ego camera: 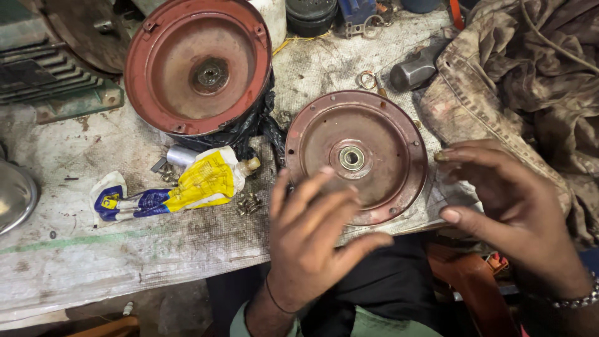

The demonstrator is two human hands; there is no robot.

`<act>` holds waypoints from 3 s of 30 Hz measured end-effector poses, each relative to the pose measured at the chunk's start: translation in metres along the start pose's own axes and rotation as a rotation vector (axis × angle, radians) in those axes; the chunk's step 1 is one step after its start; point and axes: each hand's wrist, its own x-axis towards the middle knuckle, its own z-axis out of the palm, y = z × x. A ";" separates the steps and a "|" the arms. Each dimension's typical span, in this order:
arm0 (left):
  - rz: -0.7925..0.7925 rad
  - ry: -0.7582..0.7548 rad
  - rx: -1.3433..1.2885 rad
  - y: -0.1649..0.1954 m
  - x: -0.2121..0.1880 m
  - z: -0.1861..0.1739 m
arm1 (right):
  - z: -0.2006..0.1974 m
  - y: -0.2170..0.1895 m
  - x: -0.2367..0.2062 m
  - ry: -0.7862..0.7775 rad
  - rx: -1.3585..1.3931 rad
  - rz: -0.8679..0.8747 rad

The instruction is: The person works at a cluttered workbench fitting a bearing into the base plate of a mixer grinder motor housing, pressing and rotating the bearing by hand and tapping the plate. They then lift the housing cover, continue seating the bearing, and finally wrap the motor winding and parts in newspaper and a plastic bag.

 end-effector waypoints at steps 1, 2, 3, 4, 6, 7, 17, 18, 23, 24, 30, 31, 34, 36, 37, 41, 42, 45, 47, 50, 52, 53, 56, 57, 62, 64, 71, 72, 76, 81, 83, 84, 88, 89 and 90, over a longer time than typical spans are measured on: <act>-0.044 0.056 0.040 0.000 0.001 0.001 | 0.002 -0.002 0.004 -0.031 -0.068 -0.051; -0.098 0.051 0.020 0.001 0.001 0.001 | 0.004 -0.004 0.008 -0.041 -0.148 -0.072; -0.152 0.047 0.000 0.002 0.001 0.001 | 0.006 -0.005 0.012 -0.052 -0.229 -0.095; -0.206 0.043 -0.016 0.003 0.000 0.000 | 0.009 -0.006 0.016 -0.064 -0.307 -0.120; -0.196 0.057 -0.058 0.003 0.000 -0.001 | 0.014 -0.006 0.022 -0.084 -0.548 -0.110; -0.189 0.065 -0.080 0.002 0.001 -0.002 | 0.017 -0.005 0.024 -0.091 -0.669 -0.106; -0.301 0.123 -0.106 0.001 -0.002 -0.003 | 0.018 -0.007 0.041 -0.077 -0.955 -0.150; -0.310 0.123 -0.134 0.001 -0.002 -0.003 | 0.012 -0.011 0.042 -0.070 -0.960 -0.140; -0.334 0.115 -0.191 0.000 -0.001 -0.004 | 0.002 -0.024 0.042 -0.102 -0.765 -0.158; -0.328 0.105 -0.184 -0.001 -0.001 -0.004 | 0.005 -0.023 0.041 -0.136 -0.651 -0.122; -0.341 0.099 -0.210 0.000 0.000 -0.004 | 0.028 -0.006 0.042 -0.210 -0.698 -0.159; -0.343 0.103 -0.214 0.000 0.000 -0.005 | 0.032 -0.002 0.042 -0.204 -0.741 -0.175; -0.361 0.112 -0.229 0.000 0.000 -0.005 | 0.041 0.004 0.040 -0.231 -0.711 -0.291; -0.359 0.114 -0.241 -0.001 -0.001 -0.005 | 0.043 0.007 0.040 -0.251 -0.669 -0.276; -0.358 0.116 -0.246 -0.002 -0.001 -0.005 | 0.043 0.008 0.040 -0.261 -0.648 -0.269; -0.343 0.121 -0.235 -0.002 -0.003 -0.004 | 0.045 0.013 0.042 -0.240 -0.716 -0.267; -0.343 0.121 -0.228 -0.003 -0.004 -0.004 | 0.046 0.014 0.042 -0.239 -0.714 -0.265; -0.347 0.121 -0.227 -0.003 -0.005 -0.003 | 0.048 0.016 0.041 -0.234 -0.716 -0.275; -0.349 0.120 -0.227 -0.004 -0.005 -0.003 | 0.049 0.016 0.042 -0.231 -0.712 -0.278; -0.351 0.116 -0.223 -0.003 -0.005 -0.003 | 0.050 0.014 0.042 -0.220 -0.717 -0.276; -0.349 0.113 -0.221 -0.003 -0.005 -0.002 | 0.051 0.012 0.042 -0.202 -0.743 -0.287; -0.344 0.112 -0.224 -0.003 -0.005 -0.002 | 0.052 0.011 0.042 -0.188 -0.775 -0.294; -0.336 0.110 -0.235 -0.004 -0.006 -0.002 | 0.058 0.007 0.038 -0.148 -0.882 -0.318; -0.337 0.110 -0.239 -0.004 -0.007 -0.002 | 0.061 0.006 0.036 -0.134 -0.924 -0.327; -0.332 0.107 -0.268 -0.003 -0.009 -0.003 | 0.068 0.004 0.031 -0.106 -1.098 -0.386; -0.322 0.111 -0.271 -0.003 -0.009 -0.004 | 0.069 0.004 0.029 -0.102 -1.131 -0.386; -0.338 0.135 -0.230 -0.003 -0.010 -0.005 | 0.069 0.002 0.030 -0.100 -1.089 -0.337; -0.335 0.141 -0.210 -0.003 -0.010 -0.003 | 0.068 0.002 0.031 -0.097 -1.076 -0.334; -0.472 0.172 -0.331 -0.001 -0.007 0.000 | 0.065 0.001 0.032 -0.094 -1.022 -0.333; -0.441 0.197 -0.328 0.000 -0.005 0.000 | 0.067 0.000 0.031 -0.150 -1.045 -0.324; -0.437 0.199 -0.313 0.000 -0.005 -0.001 | 0.067 -0.001 0.030 -0.147 -1.088 -0.325; -0.439 0.194 -0.287 0.001 -0.005 -0.001 | 0.066 -0.002 0.029 -0.143 -1.113 -0.327; -0.465 0.183 -0.216 0.002 -0.003 0.000 | 0.066 -0.002 0.030 -0.104 -1.112 -0.316; -0.469 0.184 -0.194 0.004 -0.003 0.000 | 0.066 -0.002 0.030 -0.117 -1.082 -0.320; -0.472 0.187 -0.170 0.005 -0.003 0.001 | 0.066 -0.001 0.031 -0.129 -1.050 -0.326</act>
